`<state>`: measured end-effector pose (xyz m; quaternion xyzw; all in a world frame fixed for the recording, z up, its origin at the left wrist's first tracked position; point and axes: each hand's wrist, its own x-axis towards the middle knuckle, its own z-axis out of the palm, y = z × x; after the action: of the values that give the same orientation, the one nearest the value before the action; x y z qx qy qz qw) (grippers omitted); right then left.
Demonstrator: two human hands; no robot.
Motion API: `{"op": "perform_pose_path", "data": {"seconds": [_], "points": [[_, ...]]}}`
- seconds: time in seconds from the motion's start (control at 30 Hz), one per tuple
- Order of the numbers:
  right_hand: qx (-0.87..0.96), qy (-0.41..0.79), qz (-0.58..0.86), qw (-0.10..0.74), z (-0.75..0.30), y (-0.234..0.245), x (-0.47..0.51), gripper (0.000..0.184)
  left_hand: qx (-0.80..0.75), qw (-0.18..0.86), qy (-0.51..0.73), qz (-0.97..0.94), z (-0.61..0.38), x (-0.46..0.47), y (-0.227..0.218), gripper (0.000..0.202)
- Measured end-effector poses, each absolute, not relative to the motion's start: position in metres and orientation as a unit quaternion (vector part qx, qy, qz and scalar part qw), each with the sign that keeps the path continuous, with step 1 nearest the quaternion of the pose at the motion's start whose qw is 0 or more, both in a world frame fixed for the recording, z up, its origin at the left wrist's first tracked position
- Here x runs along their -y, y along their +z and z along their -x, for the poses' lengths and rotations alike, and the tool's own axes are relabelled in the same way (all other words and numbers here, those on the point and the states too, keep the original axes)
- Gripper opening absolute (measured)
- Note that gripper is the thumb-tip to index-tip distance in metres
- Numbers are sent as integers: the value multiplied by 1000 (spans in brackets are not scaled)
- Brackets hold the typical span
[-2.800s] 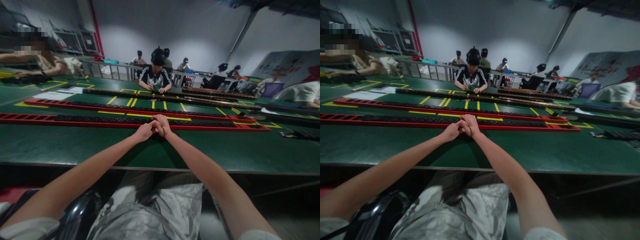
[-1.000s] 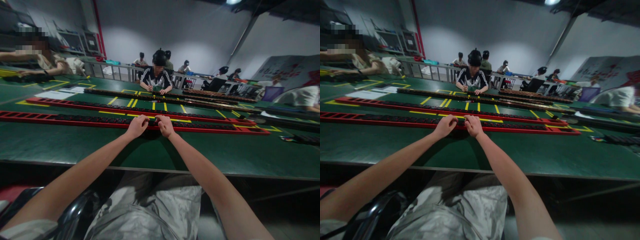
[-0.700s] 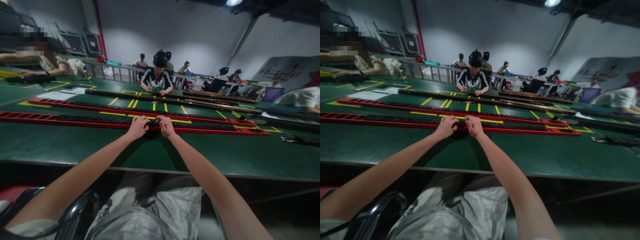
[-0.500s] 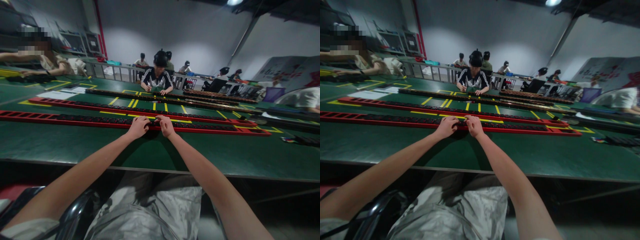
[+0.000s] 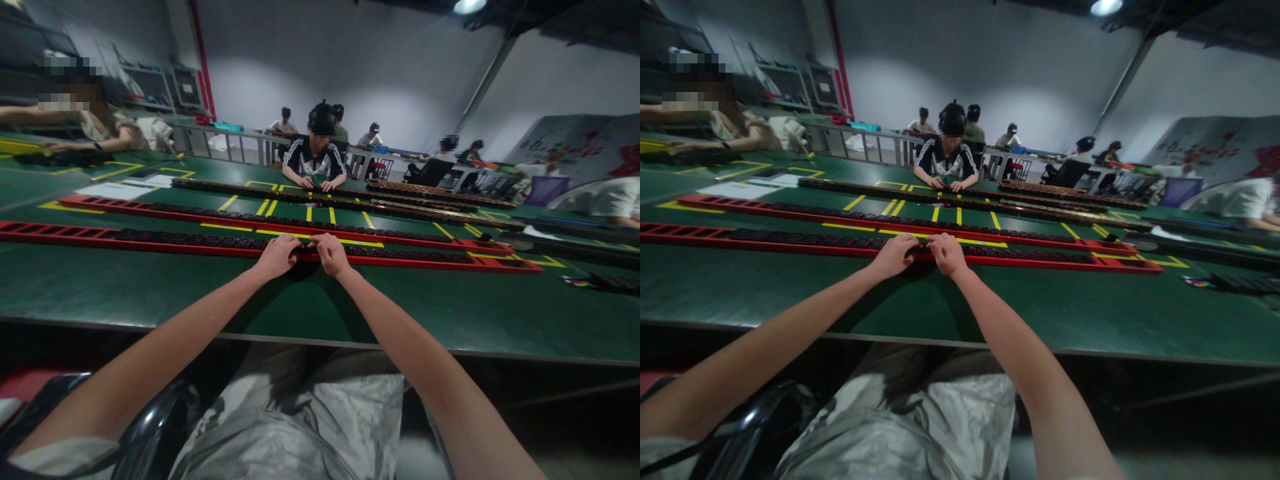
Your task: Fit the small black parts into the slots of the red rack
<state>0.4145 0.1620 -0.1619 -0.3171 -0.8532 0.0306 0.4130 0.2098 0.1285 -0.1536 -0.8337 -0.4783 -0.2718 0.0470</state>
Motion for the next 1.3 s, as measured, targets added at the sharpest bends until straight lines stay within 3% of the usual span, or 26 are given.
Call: {"op": "perform_pose_path", "data": {"seconds": [0.43, 0.8, 0.93, 1.3], "points": [[831, -37, 463, 307, -423, -139, -159, 28, 528, 61, -230, 815, -211, -129, -155, 37], [824, 38, 557, 95, -464, -114, -164, 57, 589, 84, -139, 792, -182, -143, -143, 79], [838, 35, 543, 45, -473, -115, -170, 66, 592, 84, -115, 793, -174, -146, -143, 82], [837, 35, 544, 50, -469, -108, -161, 62, 588, 96, -106, 796, -167, -147, -138, 83]]}}
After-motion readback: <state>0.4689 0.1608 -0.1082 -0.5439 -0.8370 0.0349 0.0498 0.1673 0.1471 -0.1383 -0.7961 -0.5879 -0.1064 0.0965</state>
